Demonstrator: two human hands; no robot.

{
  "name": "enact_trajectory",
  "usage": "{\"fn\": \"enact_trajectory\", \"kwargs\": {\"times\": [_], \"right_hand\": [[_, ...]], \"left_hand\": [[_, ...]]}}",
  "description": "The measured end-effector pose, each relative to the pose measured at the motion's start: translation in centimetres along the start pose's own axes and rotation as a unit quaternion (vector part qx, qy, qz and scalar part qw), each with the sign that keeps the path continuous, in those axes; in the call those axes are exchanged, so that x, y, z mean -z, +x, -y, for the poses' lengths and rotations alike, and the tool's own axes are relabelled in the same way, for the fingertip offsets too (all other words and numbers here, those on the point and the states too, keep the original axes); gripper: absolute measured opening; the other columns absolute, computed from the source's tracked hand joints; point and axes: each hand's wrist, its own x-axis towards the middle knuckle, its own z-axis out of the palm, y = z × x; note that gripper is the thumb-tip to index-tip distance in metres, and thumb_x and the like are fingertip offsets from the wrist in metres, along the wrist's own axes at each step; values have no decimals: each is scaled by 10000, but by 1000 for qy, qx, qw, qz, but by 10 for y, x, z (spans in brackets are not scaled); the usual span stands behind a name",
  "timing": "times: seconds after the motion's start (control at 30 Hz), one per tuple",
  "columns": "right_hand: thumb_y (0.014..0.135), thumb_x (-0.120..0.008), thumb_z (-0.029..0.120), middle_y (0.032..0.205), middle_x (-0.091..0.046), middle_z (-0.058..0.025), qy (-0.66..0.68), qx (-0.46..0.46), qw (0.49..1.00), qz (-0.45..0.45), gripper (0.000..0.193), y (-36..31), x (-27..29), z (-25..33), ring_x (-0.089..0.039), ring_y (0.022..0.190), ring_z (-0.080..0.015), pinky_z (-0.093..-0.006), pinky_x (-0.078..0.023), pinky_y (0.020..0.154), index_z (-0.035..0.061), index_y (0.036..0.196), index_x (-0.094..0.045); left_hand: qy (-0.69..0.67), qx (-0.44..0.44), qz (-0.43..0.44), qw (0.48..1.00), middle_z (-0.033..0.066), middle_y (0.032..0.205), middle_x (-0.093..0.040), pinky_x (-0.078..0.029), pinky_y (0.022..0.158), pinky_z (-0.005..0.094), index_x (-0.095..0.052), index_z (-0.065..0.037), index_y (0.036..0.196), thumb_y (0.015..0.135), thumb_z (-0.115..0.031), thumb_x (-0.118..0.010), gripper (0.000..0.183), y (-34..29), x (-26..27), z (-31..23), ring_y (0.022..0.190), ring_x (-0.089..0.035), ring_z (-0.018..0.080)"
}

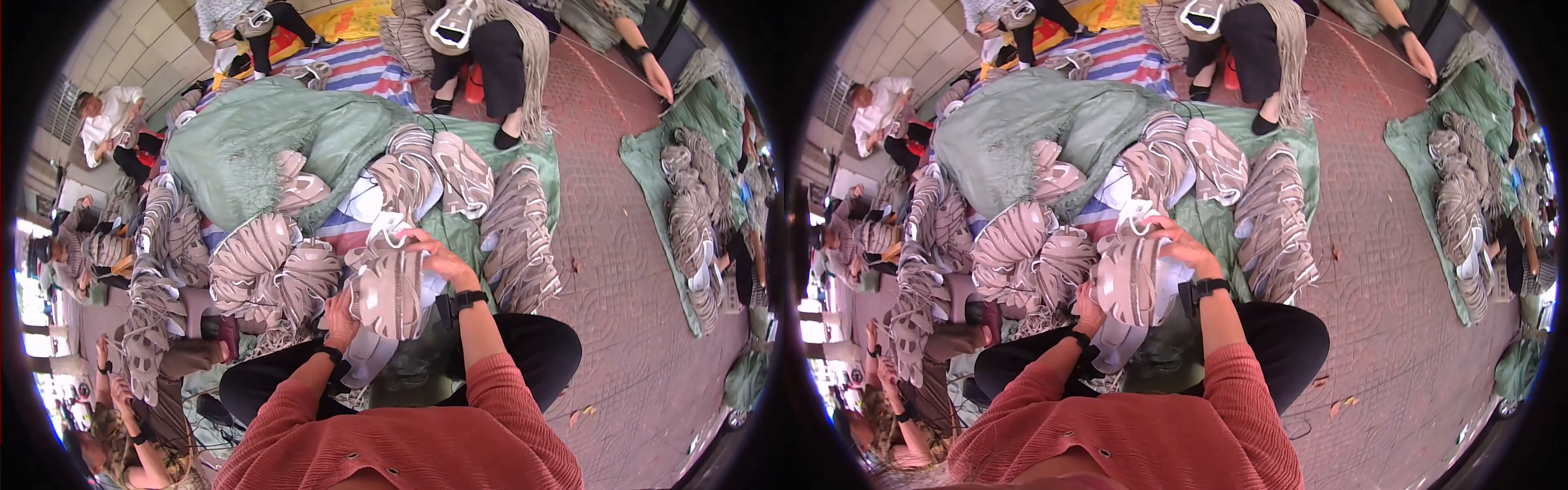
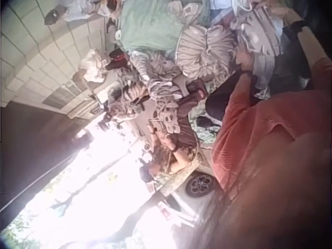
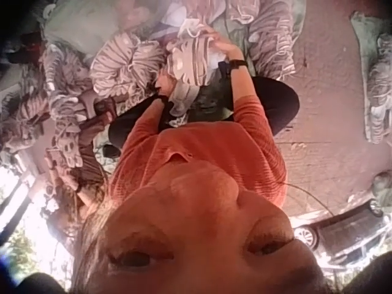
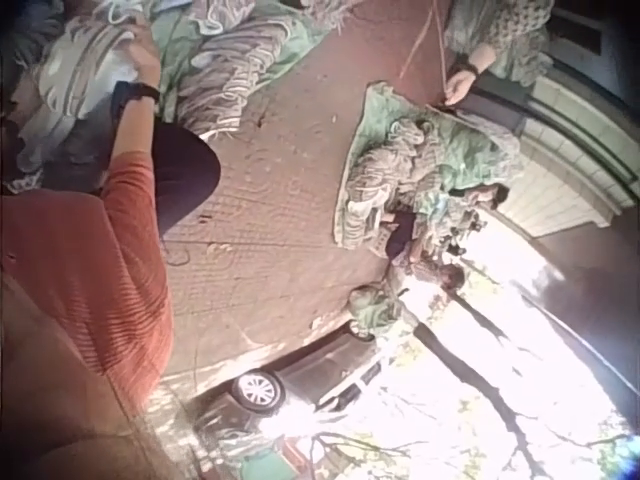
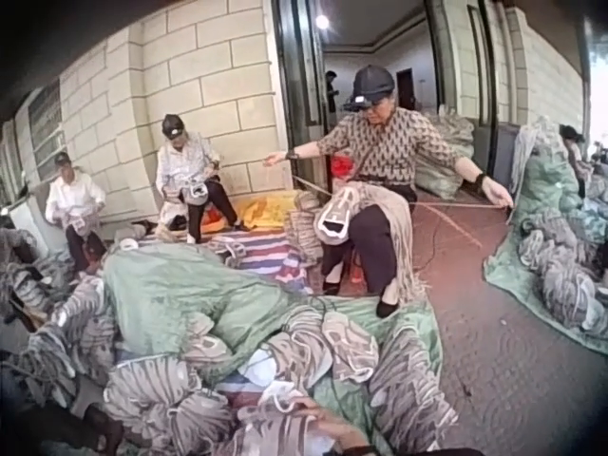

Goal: Lacing and sorting shoe components in a manufacturing assembly setting.

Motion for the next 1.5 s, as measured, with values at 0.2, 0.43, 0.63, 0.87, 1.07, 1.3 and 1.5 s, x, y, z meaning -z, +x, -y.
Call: {"fn": "enact_trajectory", "kwargs": {"times": [0.2, 0.43, 0.63, 0.87, 1.07, 1.3, 1.5], "right_hand": [[672, -580, -62, 1262, -455, -51, 71, -46, 996, -3, 270, -13, 1, 9, -402, 1170, -188, -301, -283, 995, 23, 921, -638], [718, -566, -6, 1231, -467, -19, 149, -116, 982, -23, 182, -45, 13, -19, -471, 1021, -126, -264, -352, 908, -32, 891, -615], [856, -553, 141, 1128, -523, -69, 85, -147, 983, -68, 430, -71, 3, -3, -501, 981, -159, -288, -394, 889, 15, 1252, -442], [867, -530, 124, 1186, -536, -73, 462, -189, 821, -277, 293, -107, 28, -78, -521, 1021, -170, -293, -396, 919, 30, 1144, -545], [867, -527, 131, 1191, -535, -80, 378, -163, 861, -300, 326, -106, 17, -65, -520, 1043, -176, -302, -399, 929, 32, 1177, -516], [795, -585, 97, 1150, -548, -93, 526, -152, 781, -300, 447, -55, 4, -72, -543, 1047, -231, -346, -435, 901, 48, 1219, -453], [751, -491, 48, 1082, -589, -73, 424, -158, 802, -390, 351, -94, 14, -122, -580, 978, -274, -438, -464, 867, 70, 1097, -546]], "left_hand": [[-35, 59, 98, 993, 96, 1225, -500, -304, 934, 397, -411, -63, 1268, 523, -35, -612, 772, -7, -3, -15, 1102, -463, 250], [-63, 61, 121, 989, 103, 1239, -491, -287, 950, 406, -411, -71, 1276, 526, -39, -611, 777, -17, -2, -31, 1107, -454, 255], [-22, 46, 142, 989, 100, 1248, -479, -275, 963, 429, -361, -91, 1331, 536, -42, -625, 839, -9, 10, -28, 1123, -437, 252], [-30, 20, 139, 990, 67, 1264, -468, -273, 961, 417, -369, -116, 1321, 541, -19, -624, 826, 17, 15, -35, 1122, -437, 231], [-53, 9, 130, 990, 72, 1262, -469, -268, 976, 426, -354, -128, 1335, 526, -35, -656, 869, 27, 6, -25, 1136, -432, 240], [-89, 143, 152, 974, 79, 1252, -486, -244, 1010, 466, -362, -188, 1329, 576, -33, -676, 830, 13, -56, 11, 1173, -427, 249], [-79, 145, 172, 971, 60, 1249, -489, -235, 1027, 458, -349, -205, 1338, 624, -41, -672, 800, 24, -56, 13, 1191, -420, 243]]}}
